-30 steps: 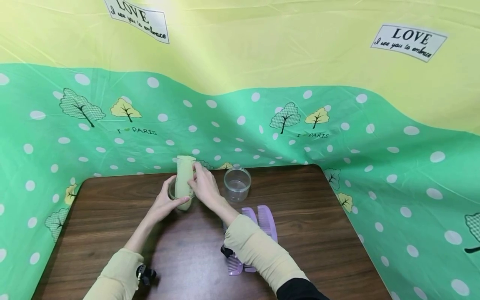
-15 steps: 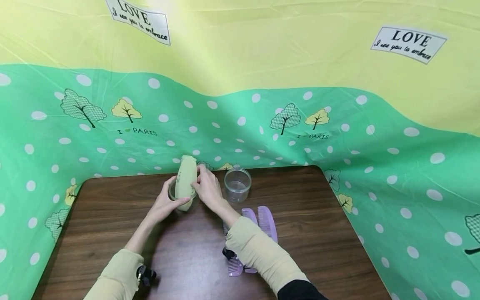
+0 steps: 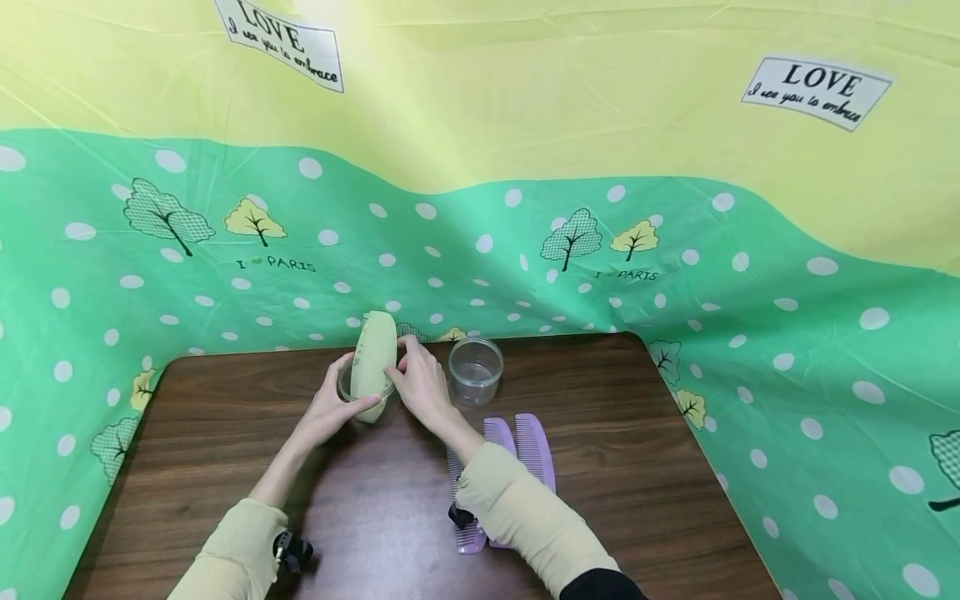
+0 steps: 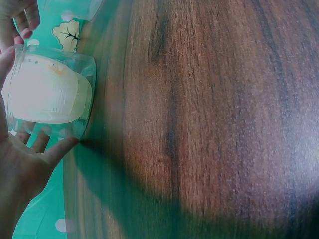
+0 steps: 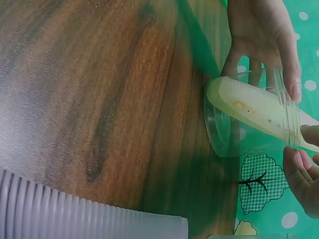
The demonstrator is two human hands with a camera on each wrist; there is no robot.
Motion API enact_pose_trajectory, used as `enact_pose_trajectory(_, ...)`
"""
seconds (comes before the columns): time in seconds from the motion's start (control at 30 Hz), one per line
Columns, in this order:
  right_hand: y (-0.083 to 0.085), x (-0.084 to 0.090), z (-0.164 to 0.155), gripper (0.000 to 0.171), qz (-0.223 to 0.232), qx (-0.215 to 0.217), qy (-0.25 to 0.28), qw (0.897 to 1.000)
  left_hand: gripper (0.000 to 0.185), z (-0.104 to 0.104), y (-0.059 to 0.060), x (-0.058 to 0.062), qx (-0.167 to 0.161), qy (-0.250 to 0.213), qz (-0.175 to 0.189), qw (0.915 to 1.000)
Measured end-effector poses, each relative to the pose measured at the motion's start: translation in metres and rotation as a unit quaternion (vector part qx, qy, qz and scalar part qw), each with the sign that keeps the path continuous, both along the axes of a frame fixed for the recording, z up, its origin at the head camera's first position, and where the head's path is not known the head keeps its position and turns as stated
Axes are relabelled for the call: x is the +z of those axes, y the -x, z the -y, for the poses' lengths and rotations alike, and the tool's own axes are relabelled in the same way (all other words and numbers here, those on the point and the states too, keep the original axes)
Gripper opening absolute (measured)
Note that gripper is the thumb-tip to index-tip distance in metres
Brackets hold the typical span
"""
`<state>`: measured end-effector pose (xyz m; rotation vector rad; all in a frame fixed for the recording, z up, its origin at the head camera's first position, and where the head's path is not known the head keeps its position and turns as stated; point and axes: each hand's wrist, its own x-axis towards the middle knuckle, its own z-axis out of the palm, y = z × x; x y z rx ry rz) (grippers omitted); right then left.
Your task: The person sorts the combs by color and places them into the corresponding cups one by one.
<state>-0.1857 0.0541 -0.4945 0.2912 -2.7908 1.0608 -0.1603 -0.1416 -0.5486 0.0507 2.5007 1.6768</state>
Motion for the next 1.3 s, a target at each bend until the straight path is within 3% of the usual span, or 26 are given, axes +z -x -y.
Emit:
enact_pose_trajectory(0.5,-0.033,-0.002,-0.013,0.037,-0.020,-0.021,0.050,0.998,0.102,-0.004,-0.001,-0.001,0.001,-0.026,-0.008,0.9996)
enact_pose_trajectory(1.3,-0.070,0.000,-0.063,0.038,0.010,-0.015,0.096,0.995,0.108,-0.003,-0.005,0.003,0.002,-0.031,0.025,0.9992)
